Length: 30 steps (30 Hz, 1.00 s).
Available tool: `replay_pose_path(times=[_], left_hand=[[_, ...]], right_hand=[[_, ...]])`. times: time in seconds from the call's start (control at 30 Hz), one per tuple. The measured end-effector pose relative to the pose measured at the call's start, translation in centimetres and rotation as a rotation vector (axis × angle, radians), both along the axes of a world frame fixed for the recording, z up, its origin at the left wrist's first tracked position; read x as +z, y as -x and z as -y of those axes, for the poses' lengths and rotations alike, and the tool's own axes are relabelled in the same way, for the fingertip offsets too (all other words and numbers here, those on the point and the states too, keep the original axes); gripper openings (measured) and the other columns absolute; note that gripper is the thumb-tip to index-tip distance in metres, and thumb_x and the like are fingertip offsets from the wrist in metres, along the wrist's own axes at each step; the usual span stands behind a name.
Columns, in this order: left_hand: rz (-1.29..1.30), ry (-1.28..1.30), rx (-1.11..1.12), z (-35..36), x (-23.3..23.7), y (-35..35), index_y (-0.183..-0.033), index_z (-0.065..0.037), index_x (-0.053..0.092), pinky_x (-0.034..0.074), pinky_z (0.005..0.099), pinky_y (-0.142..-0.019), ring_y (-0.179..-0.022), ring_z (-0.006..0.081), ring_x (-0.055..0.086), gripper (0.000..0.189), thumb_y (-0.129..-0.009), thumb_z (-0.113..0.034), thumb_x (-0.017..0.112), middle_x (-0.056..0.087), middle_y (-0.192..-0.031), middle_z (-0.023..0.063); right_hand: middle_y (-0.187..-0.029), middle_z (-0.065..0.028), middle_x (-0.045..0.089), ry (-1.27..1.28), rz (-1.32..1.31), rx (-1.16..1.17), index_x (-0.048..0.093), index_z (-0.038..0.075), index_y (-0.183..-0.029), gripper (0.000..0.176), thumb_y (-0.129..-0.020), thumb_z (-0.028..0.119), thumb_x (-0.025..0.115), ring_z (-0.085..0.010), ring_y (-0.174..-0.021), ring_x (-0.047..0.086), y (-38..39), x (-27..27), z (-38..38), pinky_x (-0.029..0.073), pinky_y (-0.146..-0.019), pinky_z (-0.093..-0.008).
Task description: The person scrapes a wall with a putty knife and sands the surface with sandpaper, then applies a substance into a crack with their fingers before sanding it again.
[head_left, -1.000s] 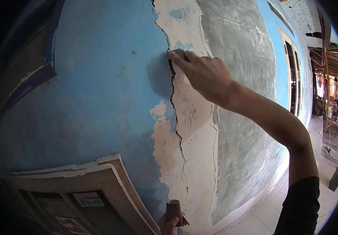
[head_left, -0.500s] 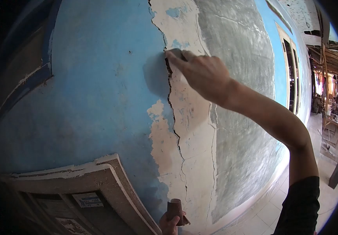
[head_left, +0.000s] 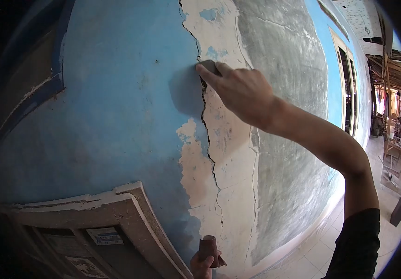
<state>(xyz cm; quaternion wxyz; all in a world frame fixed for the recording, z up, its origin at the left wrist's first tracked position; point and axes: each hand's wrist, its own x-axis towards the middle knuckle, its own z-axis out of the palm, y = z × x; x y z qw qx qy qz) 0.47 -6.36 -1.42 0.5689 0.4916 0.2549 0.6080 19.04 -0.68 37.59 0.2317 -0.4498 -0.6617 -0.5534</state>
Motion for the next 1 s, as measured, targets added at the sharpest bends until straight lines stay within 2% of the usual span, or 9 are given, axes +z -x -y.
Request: replay_pose_path(times=[0.2, 0.3, 0.5, 0.6, 0.7, 0.8, 0.83, 0.93, 1.0], left_hand=[[0.021, -0.023, 0.009, -0.5, -0.8, 0.0, -0.096, 0.0, 0.06, 0.049, 0.0348, -0.057, -0.059, 0.0199, 0.057, 0.037, -0.083, -0.034, 0.066, 0.059, -0.071, 0.0078], [0.043, -0.038, 0.025, -0.4, -0.4, 0.0, -0.096, 0.0, 0.06, 0.049, 0.0348, -0.057, -0.059, 0.02, 0.058, 0.037, -0.083, -0.033, 0.066, 0.059, -0.071, 0.0081], [0.04, -0.043, 0.04, -0.8, -0.9, 0.1, -0.096, 0.001, 0.06, 0.049, 0.0344, -0.058, -0.06, 0.0205, 0.058, 0.036, -0.084, -0.033, 0.065, 0.06, -0.07, 0.0085], [0.03, -0.035, 0.052, -0.5, -0.8, -0.1, -0.095, 0.001, 0.06, 0.049, 0.0343, -0.058, -0.06, 0.0205, 0.058, 0.036, -0.084, -0.034, 0.065, 0.059, -0.069, 0.0084], [0.037, -0.063, 0.063, -1.1, -0.8, -0.4, -0.095, 0.0, 0.06, 0.049, 0.0346, -0.058, -0.06, 0.0205, 0.058, 0.037, -0.084, -0.035, 0.065, 0.059, -0.07, 0.0084], [0.036, -0.068, 0.061, -0.9, -1.1, -0.3, -0.094, -0.001, 0.06, 0.05, 0.0348, -0.058, -0.06, 0.0205, 0.058, 0.036, -0.083, -0.035, 0.065, 0.059, -0.071, 0.0083], [0.035, -0.065, 0.052, -1.1, -1.4, -0.2, -0.094, -0.001, 0.06, 0.05, 0.0347, -0.058, -0.06, 0.0204, 0.058, 0.036, -0.083, -0.034, 0.065, 0.059, -0.071, 0.0082], [0.029, -0.027, 0.02, -0.7, -0.5, -0.2, -0.094, -0.001, 0.06, 0.049, 0.0343, -0.058, -0.06, 0.0202, 0.058, 0.035, -0.083, -0.033, 0.065, 0.059, -0.071, 0.008], [0.025, -0.023, 0.021, -0.4, 0.2, -0.5, -0.095, 0.0, 0.06, 0.049, 0.0342, -0.058, -0.059, 0.0199, 0.058, 0.035, -0.084, -0.033, 0.065, 0.059, -0.071, 0.0079]], right_hand=[[-0.105, -0.0181, 0.059, 0.07, -0.044, -0.035, 0.037, 0.009, -0.138, 0.048, -0.092, 0.003, 0.045, -0.0217, -0.067, 0.065, 0.2, 0.9, 0.2, 0.059, -0.054, -0.0302], [-0.104, -0.018, 0.059, -0.021, -0.016, -0.017, 0.036, 0.009, -0.139, 0.049, -0.091, 0.001, 0.044, -0.0209, -0.066, 0.065, -0.3, 1.0, -0.4, 0.059, -0.053, -0.0299], [-0.108, -0.0185, 0.058, -0.037, 0.003, -0.008, 0.037, 0.009, -0.139, 0.048, -0.092, 0.002, 0.043, -0.0214, -0.067, 0.065, -0.4, 0.8, -0.4, 0.059, -0.053, -0.0292], [-0.11, -0.0178, 0.059, 0.037, -0.054, -0.012, 0.037, 0.01, -0.139, 0.048, -0.092, 0.002, 0.041, -0.0218, -0.067, 0.065, -0.4, 1.6, 0.1, 0.059, -0.053, -0.0296], [-0.109, -0.0159, 0.06, -0.047, -0.016, -0.042, 0.037, 0.011, -0.139, 0.048, -0.092, 0.001, 0.042, -0.0209, -0.069, 0.066, -0.3, 0.9, -0.6, 0.059, -0.056, -0.0302], [-0.108, -0.0141, 0.06, 0.002, -0.092, 0.004, 0.039, 0.012, -0.137, 0.049, -0.09, -0.001, 0.042, -0.0208, -0.071, 0.066, -0.6, 2.7, 0.1, 0.059, -0.061, -0.0311], [-0.107, -0.0134, 0.06, 0.098, -0.13, -0.042, 0.04, 0.011, -0.135, 0.048, -0.089, -0.002, 0.043, -0.0216, -0.074, 0.067, -0.2, 2.3, 0.6, 0.059, -0.063, -0.0316], [-0.105, -0.0132, 0.06, -0.024, -0.009, 0.002, 0.041, 0.01, -0.135, 0.048, -0.088, -0.002, 0.044, -0.0229, -0.072, 0.067, -0.8, 1.4, -0.4, 0.059, -0.06, -0.032], [-0.106, -0.0135, 0.06, 0.005, -0.044, 0.006, 0.04, 0.009, -0.136, 0.049, -0.088, -0.001, 0.045, -0.0231, -0.072, 0.067, -0.6, 1.7, -0.1, 0.059, -0.059, -0.0322]])
